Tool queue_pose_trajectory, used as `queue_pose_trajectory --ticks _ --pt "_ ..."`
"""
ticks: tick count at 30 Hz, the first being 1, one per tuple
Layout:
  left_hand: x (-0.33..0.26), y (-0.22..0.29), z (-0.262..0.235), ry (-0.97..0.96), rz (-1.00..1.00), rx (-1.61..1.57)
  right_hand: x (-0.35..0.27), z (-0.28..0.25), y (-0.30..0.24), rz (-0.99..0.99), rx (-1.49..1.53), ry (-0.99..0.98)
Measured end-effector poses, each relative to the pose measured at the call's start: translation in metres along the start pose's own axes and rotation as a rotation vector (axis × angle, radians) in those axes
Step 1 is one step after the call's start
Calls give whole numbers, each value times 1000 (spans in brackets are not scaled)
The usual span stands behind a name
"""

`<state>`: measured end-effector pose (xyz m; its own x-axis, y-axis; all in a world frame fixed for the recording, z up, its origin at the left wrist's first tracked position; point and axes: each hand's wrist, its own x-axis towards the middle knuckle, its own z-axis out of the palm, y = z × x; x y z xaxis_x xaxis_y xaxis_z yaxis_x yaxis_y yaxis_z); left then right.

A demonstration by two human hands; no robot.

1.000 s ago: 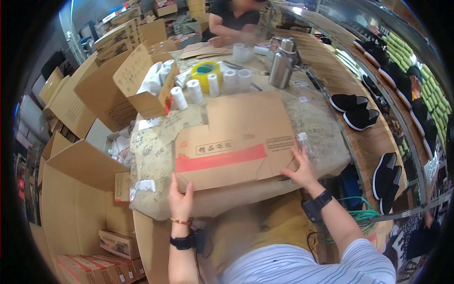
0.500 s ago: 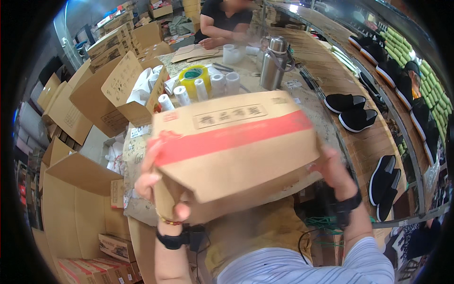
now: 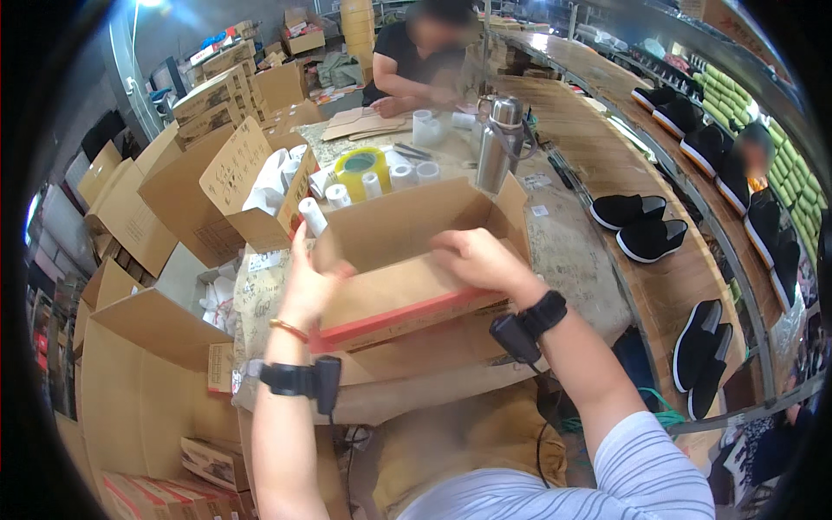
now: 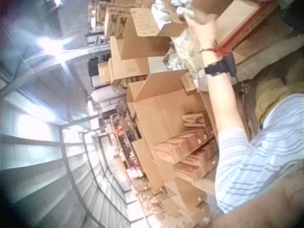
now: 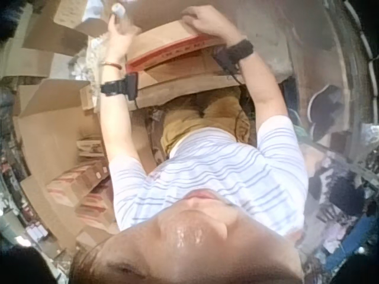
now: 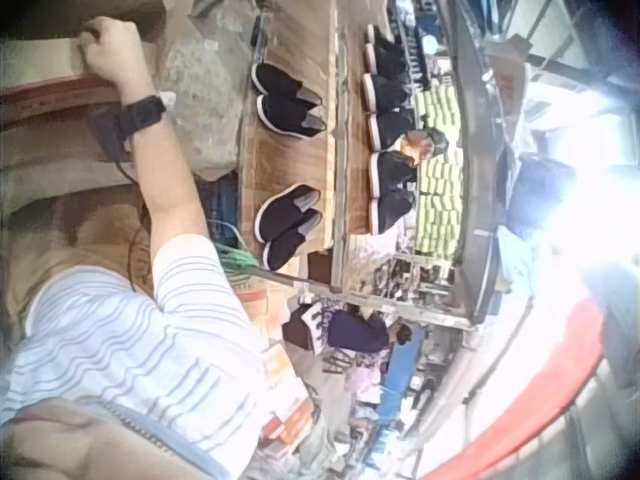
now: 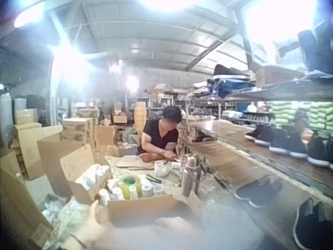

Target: The recorder is folding shoe boxes, placing pairs of shoes inside them, and then stacking the packed boxes into a larger shipping crate.

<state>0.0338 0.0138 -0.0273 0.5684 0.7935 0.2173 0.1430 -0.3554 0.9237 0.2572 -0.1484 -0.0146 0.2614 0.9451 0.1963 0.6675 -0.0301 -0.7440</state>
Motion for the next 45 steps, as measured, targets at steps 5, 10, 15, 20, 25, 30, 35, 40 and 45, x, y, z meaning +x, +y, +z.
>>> queue_pose_trajectory --ticks 5,10,15,20,25,30,35,40,45 --pt "-11 13 -1 -28 41 674 -16 -21 -11 -707 -426 637" --pt "-13 -13 6 67 326 257 -2 -42 80 -110 63 720" --pt "-32 2 2 75 467 539 -28 -44 46 -234 -2 119" --pt "-59 51 25 115 259 728 -46 -42 27 -15 -148 316" --pt "-58 62 8 104 369 600 -82 -45 37 -167 271 426" --pt "-62 11 49 20 461 1174 -165 -107 153 249 -455 353" --pt "-65 19 53 -64 426 1104 -329 -223 136 1189 -1132 635" --pt "-61 15 55 47 573 1102 -387 -222 166 1183 -977 663" --pt "-62 39 52 126 493 753 -329 -200 154 650 -328 963"
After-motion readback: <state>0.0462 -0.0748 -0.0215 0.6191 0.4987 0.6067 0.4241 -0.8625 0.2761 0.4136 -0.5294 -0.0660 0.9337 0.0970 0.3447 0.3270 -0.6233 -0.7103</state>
